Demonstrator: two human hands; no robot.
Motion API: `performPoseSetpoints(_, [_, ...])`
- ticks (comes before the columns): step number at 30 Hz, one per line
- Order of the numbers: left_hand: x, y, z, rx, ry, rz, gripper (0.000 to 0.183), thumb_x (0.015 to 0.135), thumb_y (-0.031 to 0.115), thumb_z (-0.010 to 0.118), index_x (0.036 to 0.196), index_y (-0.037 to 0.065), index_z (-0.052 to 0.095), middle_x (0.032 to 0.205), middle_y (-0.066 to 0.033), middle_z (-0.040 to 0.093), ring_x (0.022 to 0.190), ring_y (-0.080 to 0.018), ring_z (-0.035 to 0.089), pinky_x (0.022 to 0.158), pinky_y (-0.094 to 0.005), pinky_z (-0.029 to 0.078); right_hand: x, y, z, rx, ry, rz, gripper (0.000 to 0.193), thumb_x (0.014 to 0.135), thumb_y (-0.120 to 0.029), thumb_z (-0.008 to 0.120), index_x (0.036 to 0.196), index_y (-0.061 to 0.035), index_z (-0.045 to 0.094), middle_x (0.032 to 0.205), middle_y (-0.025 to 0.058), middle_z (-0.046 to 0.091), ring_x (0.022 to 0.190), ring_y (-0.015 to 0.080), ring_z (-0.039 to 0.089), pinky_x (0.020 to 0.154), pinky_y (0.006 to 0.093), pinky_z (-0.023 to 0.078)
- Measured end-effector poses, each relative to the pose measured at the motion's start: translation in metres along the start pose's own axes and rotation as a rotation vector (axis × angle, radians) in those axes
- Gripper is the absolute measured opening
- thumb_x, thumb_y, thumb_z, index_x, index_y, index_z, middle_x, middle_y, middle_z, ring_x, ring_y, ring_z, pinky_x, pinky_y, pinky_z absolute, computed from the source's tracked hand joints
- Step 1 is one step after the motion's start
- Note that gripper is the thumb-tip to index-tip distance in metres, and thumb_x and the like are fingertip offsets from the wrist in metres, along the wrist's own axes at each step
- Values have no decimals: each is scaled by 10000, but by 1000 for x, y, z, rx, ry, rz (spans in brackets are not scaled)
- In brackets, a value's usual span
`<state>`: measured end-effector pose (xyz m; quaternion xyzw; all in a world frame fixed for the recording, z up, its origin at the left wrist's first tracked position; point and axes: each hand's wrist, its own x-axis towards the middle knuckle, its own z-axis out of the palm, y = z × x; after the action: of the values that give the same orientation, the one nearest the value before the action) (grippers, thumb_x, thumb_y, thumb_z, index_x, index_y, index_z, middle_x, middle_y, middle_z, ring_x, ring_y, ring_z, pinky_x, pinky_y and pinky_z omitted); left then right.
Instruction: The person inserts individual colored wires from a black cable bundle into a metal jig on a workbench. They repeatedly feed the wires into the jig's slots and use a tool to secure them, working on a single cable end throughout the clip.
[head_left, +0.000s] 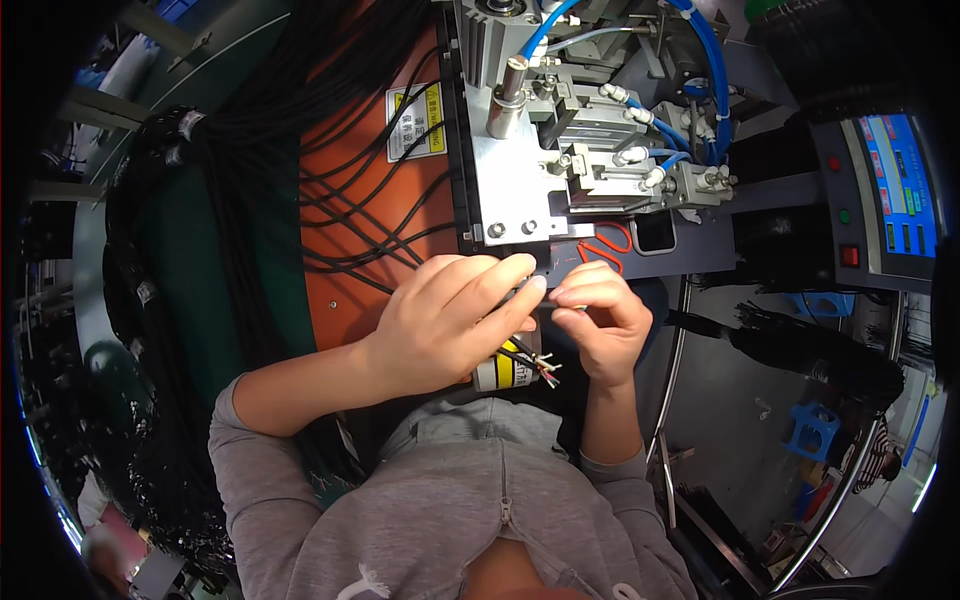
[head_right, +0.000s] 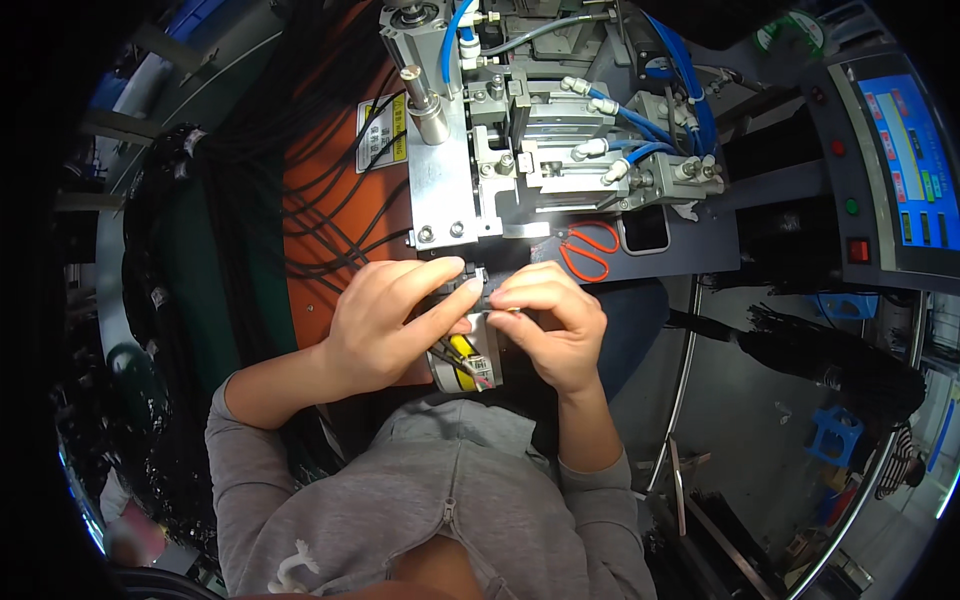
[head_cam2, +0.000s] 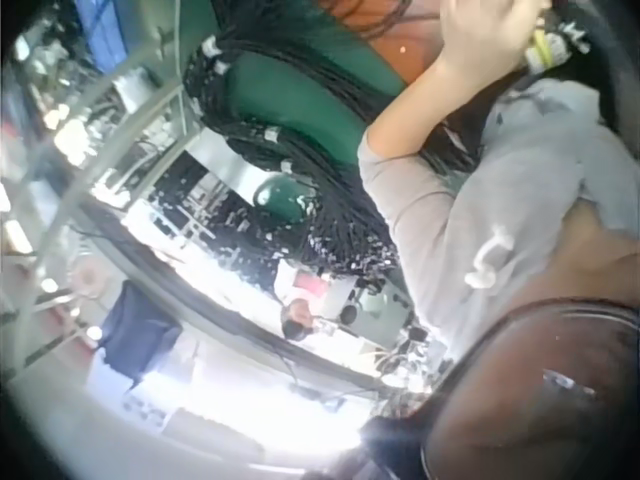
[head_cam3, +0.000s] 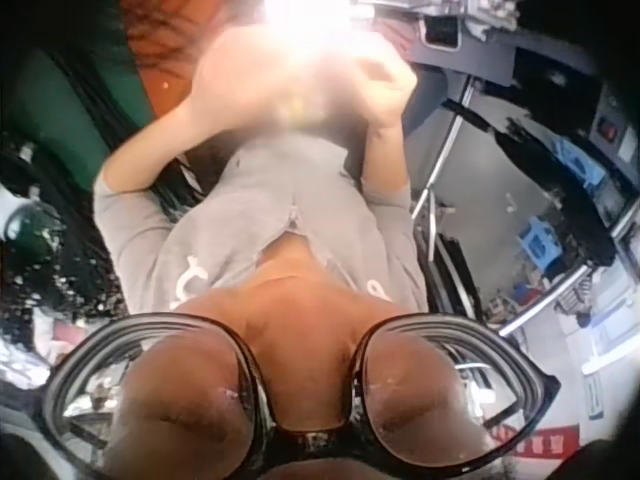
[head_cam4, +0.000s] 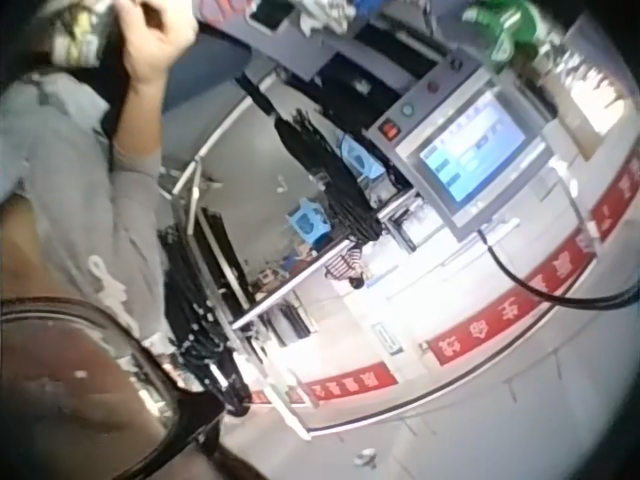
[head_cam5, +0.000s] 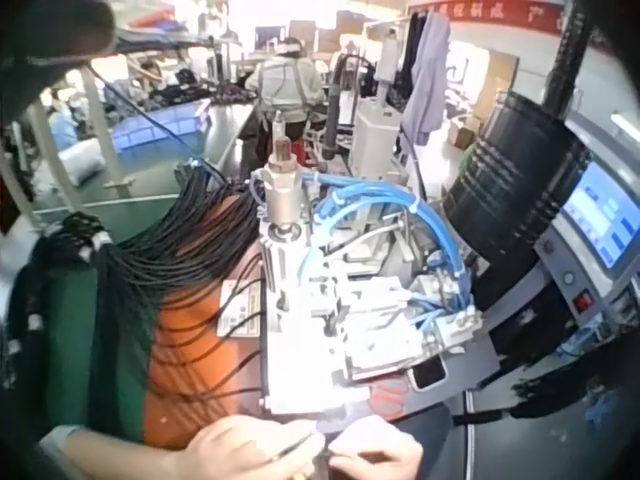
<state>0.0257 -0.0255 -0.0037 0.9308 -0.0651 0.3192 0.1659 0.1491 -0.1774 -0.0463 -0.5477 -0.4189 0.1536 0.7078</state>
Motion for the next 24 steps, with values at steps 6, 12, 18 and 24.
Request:
performPoseSetpoints(6, [-6, -3, 1, -156, -13, -68, 230, 756, 120, 722, 945, 5, 660, 786, -66, 633, 624, -179, 625, 491, -274, 465, 1, -11, 31, 11, 273, -29, 194, 693, 40, 759, 860, 13, 664, 835, 111, 664, 786, 205, 623, 701, 298, 494])
performPoseSetpoints(12, [-7, -3, 2, -163, 23, -97, 142, 753, 60, 715, 858, 10, 633, 729, -69, 600, 572, -184, 593, 467, -277, 447, 9, -7, 27, -24, 106, 60, 165, 715, 32, 748, 861, 31, 672, 844, 102, 663, 798, 180, 612, 711, 278, 481])
performPoseSetpoints(18, [-5, -1, 0, -120, -51, -133, 149, 730, 41, 709, 838, 4, 614, 689, -54, 518, 532, -175, 538, 441, -285, 419, 12, -9, 27, -475, 155, -171, 184, 652, 26, 784, 791, -9, 669, 764, 83, 646, 731, 211, 596, 665, 294, 476])
performPoseSetpoints(24, [-8, -6, 0, -9, -115, -71, 156, 712, 67, 680, 848, 15, 626, 697, -32, 485, 576, -153, 519, 431, -274, 396, 16, -18, 14, -490, -54, 165, 117, 729, -41, 748, 794, -26, 653, 720, 64, 597, 667, 162, 563, 614, 266, 439])
